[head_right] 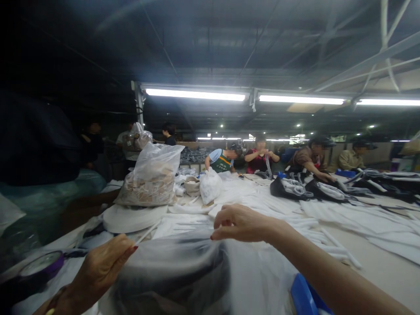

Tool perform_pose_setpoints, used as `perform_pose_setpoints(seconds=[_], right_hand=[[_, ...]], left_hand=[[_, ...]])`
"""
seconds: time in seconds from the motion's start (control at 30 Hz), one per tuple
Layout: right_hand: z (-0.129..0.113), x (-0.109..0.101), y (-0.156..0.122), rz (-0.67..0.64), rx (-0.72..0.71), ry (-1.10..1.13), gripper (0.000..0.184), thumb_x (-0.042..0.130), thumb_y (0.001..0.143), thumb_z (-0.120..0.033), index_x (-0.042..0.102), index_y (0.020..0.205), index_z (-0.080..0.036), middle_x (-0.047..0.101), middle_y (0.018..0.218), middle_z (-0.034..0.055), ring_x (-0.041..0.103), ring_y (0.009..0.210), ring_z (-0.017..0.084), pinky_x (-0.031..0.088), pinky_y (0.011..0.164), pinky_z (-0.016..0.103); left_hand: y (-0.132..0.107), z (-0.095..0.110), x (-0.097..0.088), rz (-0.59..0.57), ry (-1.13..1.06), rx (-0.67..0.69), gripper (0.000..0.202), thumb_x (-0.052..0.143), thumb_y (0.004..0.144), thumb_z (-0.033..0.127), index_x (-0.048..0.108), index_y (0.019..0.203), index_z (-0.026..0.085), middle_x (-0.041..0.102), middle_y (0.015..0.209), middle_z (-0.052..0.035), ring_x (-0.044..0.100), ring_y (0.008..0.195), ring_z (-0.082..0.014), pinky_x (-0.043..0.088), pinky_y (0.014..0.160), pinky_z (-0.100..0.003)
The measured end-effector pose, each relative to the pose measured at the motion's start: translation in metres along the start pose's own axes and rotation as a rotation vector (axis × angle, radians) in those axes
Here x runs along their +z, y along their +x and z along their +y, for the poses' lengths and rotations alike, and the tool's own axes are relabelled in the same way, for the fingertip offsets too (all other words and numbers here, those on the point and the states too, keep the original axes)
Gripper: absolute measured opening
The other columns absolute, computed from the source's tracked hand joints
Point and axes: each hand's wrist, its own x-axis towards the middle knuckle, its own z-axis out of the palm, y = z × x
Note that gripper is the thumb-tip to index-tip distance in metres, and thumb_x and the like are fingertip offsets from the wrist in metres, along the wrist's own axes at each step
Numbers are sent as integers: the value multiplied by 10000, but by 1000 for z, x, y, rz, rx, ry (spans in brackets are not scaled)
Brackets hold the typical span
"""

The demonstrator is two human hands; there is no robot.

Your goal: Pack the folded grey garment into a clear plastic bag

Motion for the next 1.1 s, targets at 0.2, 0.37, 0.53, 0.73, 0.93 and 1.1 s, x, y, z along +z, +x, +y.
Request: perform_pose_setpoints(seconds=[0.2,0.37,0.53,0.73,0.93,1.1], right_hand=[[-21,21,1,85,-41,-529,150,452,873,-117,587,810,-130,622,775,65,563,694,166,378,630,271],[-11,23,-5,184,-79,-411,213,412,937,-292,576,870,-173,607,827,41,567,765,168,390,672,276],[-13,18,-7,123,-143,-353,280,400,942,-337,618,826,-205,593,809,15,562,751,146,387,712,289],[-13,24,-3,111,-176,-456,205,442,911,-184,580,761,-165,587,769,26,544,728,156,387,707,299],[-26,26,9,113,-213,-412,168,469,914,-258,609,854,-188,603,809,18,556,757,151,382,711,285],[-44,30,18,28,-208,-607,152,473,790,-17,558,788,-144,582,808,48,533,747,166,373,682,276]], left_hand=[[-1,0,0,-15,9,-32,254,400,928,176,495,692,177,468,596,19,478,505,-98,391,500,-202],[-5,-1,2,-8,-2,-65,256,403,929,200,499,694,172,461,598,20,482,509,-103,399,510,-214],[-4,1,2,0,-28,-81,238,401,929,180,493,709,175,462,601,24,481,517,-99,391,518,-211],[-2,3,0,10,-40,-86,265,396,930,190,481,680,175,459,587,24,479,501,-94,385,510,-207],[-5,2,1,10,-54,-97,241,412,918,162,483,688,174,461,596,25,480,514,-96,385,517,-208],[-7,2,3,13,-46,-113,256,406,922,164,473,675,175,455,597,23,468,522,-97,371,517,-208]])
